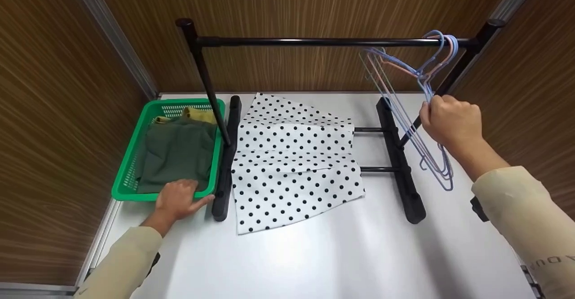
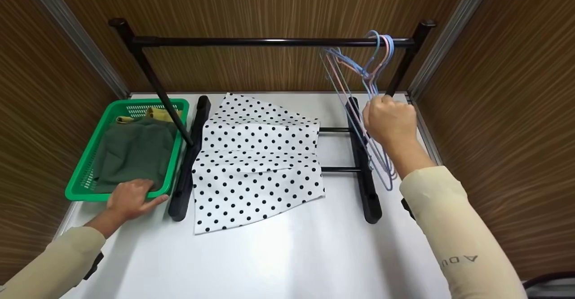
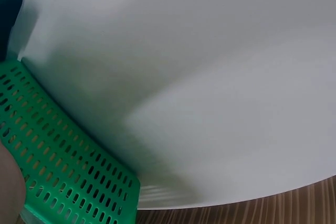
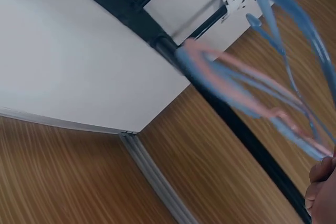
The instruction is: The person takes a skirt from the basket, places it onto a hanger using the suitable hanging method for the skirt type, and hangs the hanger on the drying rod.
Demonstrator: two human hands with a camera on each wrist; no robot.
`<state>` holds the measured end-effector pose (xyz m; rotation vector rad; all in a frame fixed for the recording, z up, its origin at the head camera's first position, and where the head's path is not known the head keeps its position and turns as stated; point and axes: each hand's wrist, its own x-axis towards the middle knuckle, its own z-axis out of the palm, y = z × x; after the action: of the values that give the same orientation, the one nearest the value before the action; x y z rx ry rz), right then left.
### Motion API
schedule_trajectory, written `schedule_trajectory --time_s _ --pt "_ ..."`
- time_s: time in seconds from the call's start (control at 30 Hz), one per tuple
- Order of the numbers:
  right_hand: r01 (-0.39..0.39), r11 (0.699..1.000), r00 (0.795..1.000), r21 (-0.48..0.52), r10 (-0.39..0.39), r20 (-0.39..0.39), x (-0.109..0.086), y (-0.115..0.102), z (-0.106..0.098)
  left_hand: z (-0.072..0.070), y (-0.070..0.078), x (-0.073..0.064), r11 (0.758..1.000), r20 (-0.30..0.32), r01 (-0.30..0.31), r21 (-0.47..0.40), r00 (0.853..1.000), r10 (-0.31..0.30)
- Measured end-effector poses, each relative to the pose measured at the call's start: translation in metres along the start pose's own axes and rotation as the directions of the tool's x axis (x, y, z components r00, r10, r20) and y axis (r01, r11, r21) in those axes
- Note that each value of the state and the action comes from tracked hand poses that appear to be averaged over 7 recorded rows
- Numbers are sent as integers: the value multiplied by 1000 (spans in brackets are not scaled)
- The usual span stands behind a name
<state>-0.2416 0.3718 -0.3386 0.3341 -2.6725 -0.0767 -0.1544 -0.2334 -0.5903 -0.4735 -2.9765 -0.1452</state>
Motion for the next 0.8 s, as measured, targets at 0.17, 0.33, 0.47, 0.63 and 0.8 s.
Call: schedule_trajectory --time_s 0.17,0.33,0.47,0.63,0.8 --pt "52 998 993 23 -49 -103 0 -10 -1 1 1 1 1000 12 6 -3 1000 -6" --pt "146 989 962 14 -139 -234 -2 -19 3 1 1 1 1000 26 15 2 1000 -15" --pt "174 985 954 15 -165 -252 -4 -25 2 1 1 1 1000 42 20 -2 999 -20" --pt "165 985 965 49 -151 -215 -9 -32 -1 0 1 0 1000 44 23 2 999 -23" --pt "200 979 958 39 -187 -219 -13 -35 1 -1 1 1 1000 33 15 0 999 -15"
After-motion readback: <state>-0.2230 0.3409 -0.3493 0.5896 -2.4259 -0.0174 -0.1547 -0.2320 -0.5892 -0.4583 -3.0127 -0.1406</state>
